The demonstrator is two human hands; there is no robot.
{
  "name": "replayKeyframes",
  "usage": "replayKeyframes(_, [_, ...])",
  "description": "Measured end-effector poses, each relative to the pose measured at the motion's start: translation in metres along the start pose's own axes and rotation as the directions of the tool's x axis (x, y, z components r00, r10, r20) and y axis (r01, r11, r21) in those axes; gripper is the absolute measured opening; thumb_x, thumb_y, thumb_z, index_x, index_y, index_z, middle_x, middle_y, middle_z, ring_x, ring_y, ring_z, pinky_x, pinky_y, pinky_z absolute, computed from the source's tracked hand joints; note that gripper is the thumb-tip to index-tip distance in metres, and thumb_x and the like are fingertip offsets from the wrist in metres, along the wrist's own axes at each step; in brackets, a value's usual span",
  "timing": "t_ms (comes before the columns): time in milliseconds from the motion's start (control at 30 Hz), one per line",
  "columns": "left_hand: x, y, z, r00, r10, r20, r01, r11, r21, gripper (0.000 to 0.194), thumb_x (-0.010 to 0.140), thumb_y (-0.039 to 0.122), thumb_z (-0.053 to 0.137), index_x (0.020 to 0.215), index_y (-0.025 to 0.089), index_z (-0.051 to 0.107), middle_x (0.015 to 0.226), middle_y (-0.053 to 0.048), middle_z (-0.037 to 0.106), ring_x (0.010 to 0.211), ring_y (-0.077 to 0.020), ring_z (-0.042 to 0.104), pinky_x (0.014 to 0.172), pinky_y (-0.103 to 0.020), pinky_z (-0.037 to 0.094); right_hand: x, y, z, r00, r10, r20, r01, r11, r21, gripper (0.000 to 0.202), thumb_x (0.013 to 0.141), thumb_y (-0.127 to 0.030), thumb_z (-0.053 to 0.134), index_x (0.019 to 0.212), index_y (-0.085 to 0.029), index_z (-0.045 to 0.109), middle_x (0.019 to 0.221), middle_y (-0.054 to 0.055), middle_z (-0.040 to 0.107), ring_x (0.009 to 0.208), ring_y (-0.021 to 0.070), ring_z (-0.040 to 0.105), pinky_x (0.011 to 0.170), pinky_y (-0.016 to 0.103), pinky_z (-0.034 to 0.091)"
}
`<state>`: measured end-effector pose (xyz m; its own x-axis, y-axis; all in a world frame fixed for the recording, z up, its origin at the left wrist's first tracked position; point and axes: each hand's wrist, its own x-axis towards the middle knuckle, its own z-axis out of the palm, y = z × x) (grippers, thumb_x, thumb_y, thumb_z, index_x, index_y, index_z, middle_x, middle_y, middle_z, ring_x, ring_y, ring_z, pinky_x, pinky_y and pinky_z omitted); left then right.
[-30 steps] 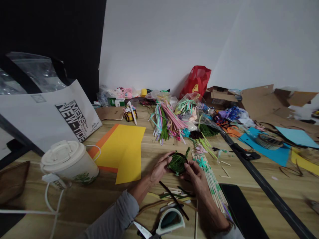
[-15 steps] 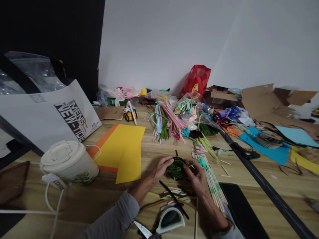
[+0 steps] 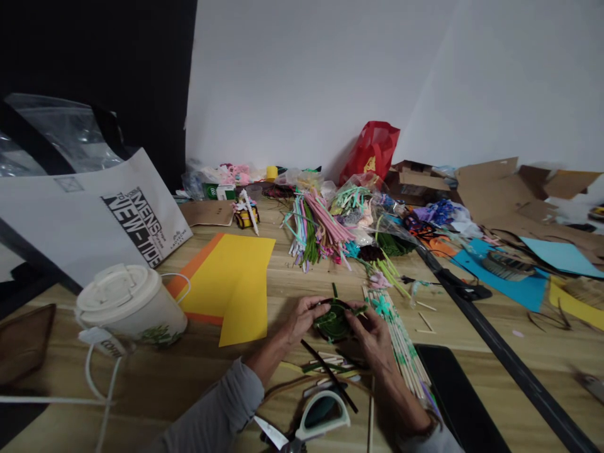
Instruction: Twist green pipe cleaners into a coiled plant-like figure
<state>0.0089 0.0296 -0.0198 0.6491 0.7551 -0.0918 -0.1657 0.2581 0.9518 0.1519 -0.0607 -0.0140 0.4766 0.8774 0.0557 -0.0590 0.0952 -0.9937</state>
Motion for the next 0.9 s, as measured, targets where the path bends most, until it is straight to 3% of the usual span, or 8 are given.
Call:
replayKeyframes(133, [0.002, -0.004, -0.002, 0.999, 0.020, -0.030, -0.020, 1.000, 0.023, 0.043, 0.064, 0.045, 0.074, 0.093, 0.013, 0.072, 0.087, -0.007, 0.070, 0.080, -0.0198, 0.060, 0.074, -0.028, 0.045, -0.002, -0.003, 0.002, 1.000, 0.000, 0.018, 0.000, 1.000, -0.002, 0.035, 0.065, -0.044, 0.075, 0.089, -0.019, 0.068, 0.082, 0.005, 0.071, 0.078, 0.0227, 0.064, 0.067, 0.031, 0.051])
replayKeyframes(300, [0.003, -0.007, -0.004, 1.000, 0.007, -0.012, -0.007, 0.999, 0.034, 0.039, 0.066, 0.044, 0.072, 0.090, 0.014, 0.072, 0.081, -0.005, 0.069, 0.071, -0.0157, 0.058, 0.067, -0.025, 0.044, -0.004, -0.005, 0.004, 0.998, 0.016, 0.066, -0.016, 1.000, 0.004, 0.037, 0.068, -0.044, 0.073, 0.096, -0.020, 0.067, 0.082, 0.004, 0.069, 0.081, 0.0234, 0.064, 0.073, 0.033, 0.051])
replayKeyframes(533, [0.001, -0.002, -0.002, 0.997, 0.030, -0.065, -0.027, 0.998, 0.052, 0.041, 0.065, 0.044, 0.071, 0.092, 0.013, 0.071, 0.083, -0.005, 0.068, 0.073, -0.0161, 0.058, 0.070, -0.025, 0.044, -0.008, -0.009, 0.008, 0.997, 0.029, 0.076, -0.026, 0.998, -0.049, 0.040, 0.069, -0.045, 0.072, 0.100, -0.020, 0.067, 0.090, 0.005, 0.071, 0.085, 0.0232, 0.065, 0.074, 0.032, 0.052])
replayKeyframes(667, [-0.002, 0.008, 0.006, 0.996, 0.085, -0.010, -0.081, 0.978, 0.190, 0.038, 0.073, 0.046, 0.062, 0.092, 0.014, 0.069, 0.086, -0.004, 0.069, 0.079, -0.0173, 0.060, 0.074, -0.027, 0.046, -0.007, -0.008, 0.005, 0.999, -0.013, 0.030, 0.017, 0.988, -0.152, 0.039, 0.069, -0.049, 0.069, 0.092, -0.017, 0.072, 0.088, 0.006, 0.073, 0.084, 0.0250, 0.066, 0.074, 0.033, 0.053])
replayKeyframes(700, [-0.004, 0.013, 0.008, 0.990, 0.133, -0.042, -0.118, 0.961, 0.250, 0.036, 0.076, 0.046, 0.059, 0.092, 0.015, 0.068, 0.086, -0.004, 0.069, 0.082, -0.0173, 0.060, 0.077, -0.027, 0.045, -0.007, -0.006, 0.003, 1.000, -0.011, 0.004, 0.012, 0.990, -0.140, 0.040, 0.068, -0.050, 0.069, 0.090, -0.017, 0.072, 0.085, 0.006, 0.073, 0.081, 0.0249, 0.066, 0.072, 0.033, 0.054])
replayKeyframes(767, [-0.012, 0.025, 0.013, 0.971, 0.217, -0.099, -0.168, 0.917, 0.362, 0.035, 0.082, 0.045, 0.053, 0.097, 0.016, 0.066, 0.091, -0.004, 0.069, 0.087, -0.0178, 0.061, 0.080, -0.027, 0.046, -0.005, 0.001, -0.004, 0.999, 0.026, -0.035, -0.030, 0.994, -0.101, 0.040, 0.065, -0.050, 0.071, 0.087, -0.017, 0.073, 0.081, 0.005, 0.074, 0.077, 0.0245, 0.067, 0.068, 0.033, 0.055])
replayKeyframes(833, [-0.026, 0.044, 0.015, 0.920, 0.358, -0.156, -0.239, 0.832, 0.500, 0.032, 0.086, 0.041, 0.049, 0.102, 0.017, 0.064, 0.097, -0.006, 0.068, 0.089, -0.0180, 0.061, 0.078, -0.028, 0.048, -0.004, 0.008, -0.010, 0.991, 0.095, -0.094, -0.100, 0.994, -0.053, 0.041, 0.065, -0.049, 0.071, 0.091, -0.018, 0.072, 0.079, 0.005, 0.074, 0.077, 0.0246, 0.068, 0.063, 0.031, 0.056])
replayKeyframes(900, [-0.046, 0.068, 0.015, 0.795, 0.595, -0.117, -0.377, 0.636, 0.673, 0.025, 0.086, 0.032, 0.051, 0.102, 0.018, 0.064, 0.102, -0.008, 0.066, 0.096, -0.0193, 0.060, 0.083, -0.031, 0.048, -0.004, 0.013, -0.015, 0.983, 0.140, -0.117, -0.144, 0.989, -0.027, 0.043, 0.065, -0.047, 0.071, 0.098, -0.018, 0.071, 0.082, 0.004, 0.075, 0.079, 0.0244, 0.069, 0.062, 0.030, 0.057])
